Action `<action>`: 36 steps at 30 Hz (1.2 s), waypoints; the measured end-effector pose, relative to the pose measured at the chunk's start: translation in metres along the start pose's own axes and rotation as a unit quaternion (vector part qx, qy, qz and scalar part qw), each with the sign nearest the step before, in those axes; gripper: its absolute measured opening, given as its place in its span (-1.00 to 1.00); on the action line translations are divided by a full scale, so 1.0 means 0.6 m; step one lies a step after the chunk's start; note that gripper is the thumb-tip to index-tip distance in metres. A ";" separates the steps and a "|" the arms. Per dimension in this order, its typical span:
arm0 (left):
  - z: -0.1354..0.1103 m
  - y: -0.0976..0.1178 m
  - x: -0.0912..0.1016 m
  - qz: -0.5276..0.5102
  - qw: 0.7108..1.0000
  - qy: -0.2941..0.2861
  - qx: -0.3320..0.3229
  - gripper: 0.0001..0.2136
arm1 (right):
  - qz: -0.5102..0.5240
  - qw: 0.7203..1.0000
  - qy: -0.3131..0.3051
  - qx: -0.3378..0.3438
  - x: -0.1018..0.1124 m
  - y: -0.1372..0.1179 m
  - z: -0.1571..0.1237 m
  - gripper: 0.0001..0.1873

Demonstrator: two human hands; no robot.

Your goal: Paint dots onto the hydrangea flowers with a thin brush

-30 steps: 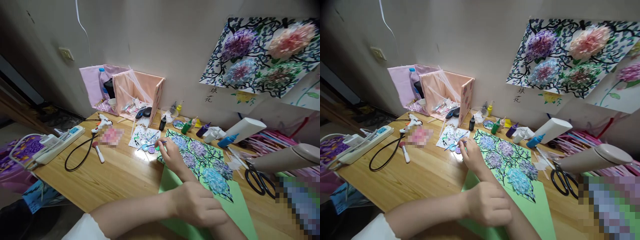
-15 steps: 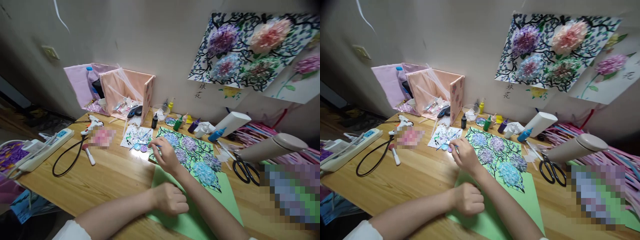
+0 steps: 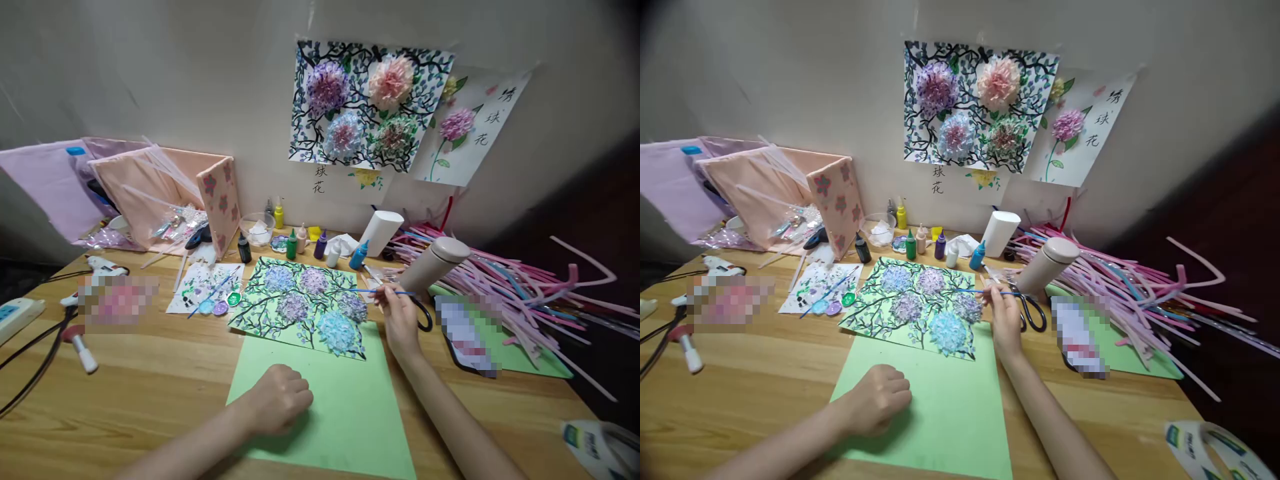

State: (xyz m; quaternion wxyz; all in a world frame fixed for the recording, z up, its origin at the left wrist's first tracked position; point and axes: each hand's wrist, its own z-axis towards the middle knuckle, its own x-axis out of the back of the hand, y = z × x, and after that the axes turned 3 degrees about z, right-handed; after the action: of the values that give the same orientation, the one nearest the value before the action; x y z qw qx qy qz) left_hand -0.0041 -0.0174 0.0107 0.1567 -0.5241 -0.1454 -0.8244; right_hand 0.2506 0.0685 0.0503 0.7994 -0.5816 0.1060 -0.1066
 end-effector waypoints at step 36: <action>0.057 -0.014 -0.028 -0.111 0.984 -0.059 0.126 -0.84 | -0.202 0.948 -0.178 0.171 -0.006 0.052 -0.038 -0.83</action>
State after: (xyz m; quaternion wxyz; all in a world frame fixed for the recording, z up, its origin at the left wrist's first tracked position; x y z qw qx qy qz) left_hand 0.0272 0.0061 0.0087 0.1200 -0.5283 -0.3148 -0.7794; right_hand 0.2417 0.0586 0.0138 0.8545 -0.4552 -0.1773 -0.1768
